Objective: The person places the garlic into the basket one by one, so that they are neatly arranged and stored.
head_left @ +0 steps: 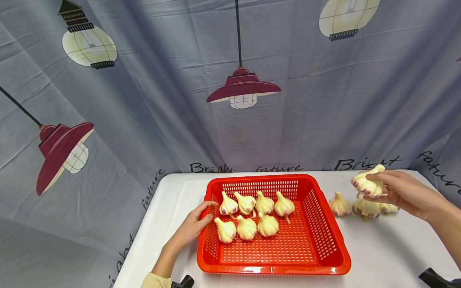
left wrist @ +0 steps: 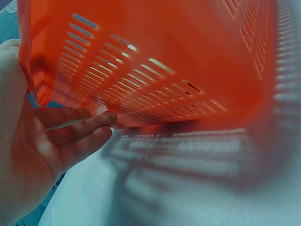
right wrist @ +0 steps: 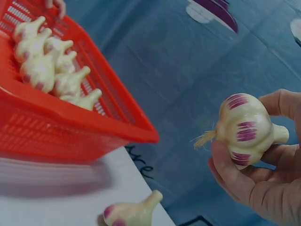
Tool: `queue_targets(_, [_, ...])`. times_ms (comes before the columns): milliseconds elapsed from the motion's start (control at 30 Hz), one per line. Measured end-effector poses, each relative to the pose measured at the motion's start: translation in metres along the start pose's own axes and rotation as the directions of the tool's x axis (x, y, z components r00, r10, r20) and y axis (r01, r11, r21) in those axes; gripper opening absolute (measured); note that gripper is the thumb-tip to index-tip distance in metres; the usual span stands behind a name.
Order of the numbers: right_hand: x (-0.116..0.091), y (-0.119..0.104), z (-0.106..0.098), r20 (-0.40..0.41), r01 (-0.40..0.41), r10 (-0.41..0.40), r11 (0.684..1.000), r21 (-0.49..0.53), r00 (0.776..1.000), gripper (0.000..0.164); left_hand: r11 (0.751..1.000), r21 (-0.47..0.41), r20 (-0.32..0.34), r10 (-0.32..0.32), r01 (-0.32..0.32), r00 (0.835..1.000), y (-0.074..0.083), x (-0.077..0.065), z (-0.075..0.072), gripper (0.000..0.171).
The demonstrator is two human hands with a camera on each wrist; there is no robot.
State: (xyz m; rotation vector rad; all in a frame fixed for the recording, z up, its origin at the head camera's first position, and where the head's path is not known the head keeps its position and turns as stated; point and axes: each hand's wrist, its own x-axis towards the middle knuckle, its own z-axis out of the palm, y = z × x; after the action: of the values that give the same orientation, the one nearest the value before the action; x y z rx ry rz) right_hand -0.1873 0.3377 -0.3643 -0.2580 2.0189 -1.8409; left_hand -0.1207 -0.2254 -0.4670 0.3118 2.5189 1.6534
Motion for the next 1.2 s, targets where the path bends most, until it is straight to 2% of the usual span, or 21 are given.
queue_targets(167, [0.005, -0.007, 0.012, 0.082, 0.022, -0.021, 1.0, -0.016, 0.996, 0.034, 1.0, -0.01, -0.005, -0.008, 0.007, 1.0, 0.0, 0.0, 0.0, 0.036])
queue_targets(333, [0.01, -0.015, 0.029, 0.117, -0.02, 0.028, 0.997, -0.07, 0.993, 0.027, 1.0, -0.003, -0.01, 0.0, 0.0, 1.0, 0.001, -0.001, 0.0, 0.036])
queue_targets(500, [0.014, -0.023, 0.043, 0.171, -0.011, 0.03, 0.994, -0.108, 0.985, 0.027, 1.0, 0.013, -0.009, 0.003, -0.003, 1.0, 0.001, -0.002, -0.001, 0.035])
queue_targets(733, [0.016, -0.032, 0.057, 0.166, -0.017, 0.047, 0.984, -0.177, 0.985, 0.038, 1.0, 0.022, -0.002, 0.004, -0.004, 1.0, 0.002, -0.001, -0.001, 0.035])
queue_targets(900, [0.018, -0.037, 0.071, 0.156, -0.037, 0.08, 0.966, -0.257, 0.985, 0.047, 1.0, 0.017, 0.002, 0.011, -0.011, 1.0, 0.002, 0.0, -0.001, 0.035])
queue_targets(1200, [0.027, -0.046, 0.097, 0.138, -0.093, 0.15, 0.932, -0.35, 0.979, 0.052, 1.0, 0.015, 0.001, 0.004, -0.005, 1.0, 0.001, 0.0, -0.001, 0.036])
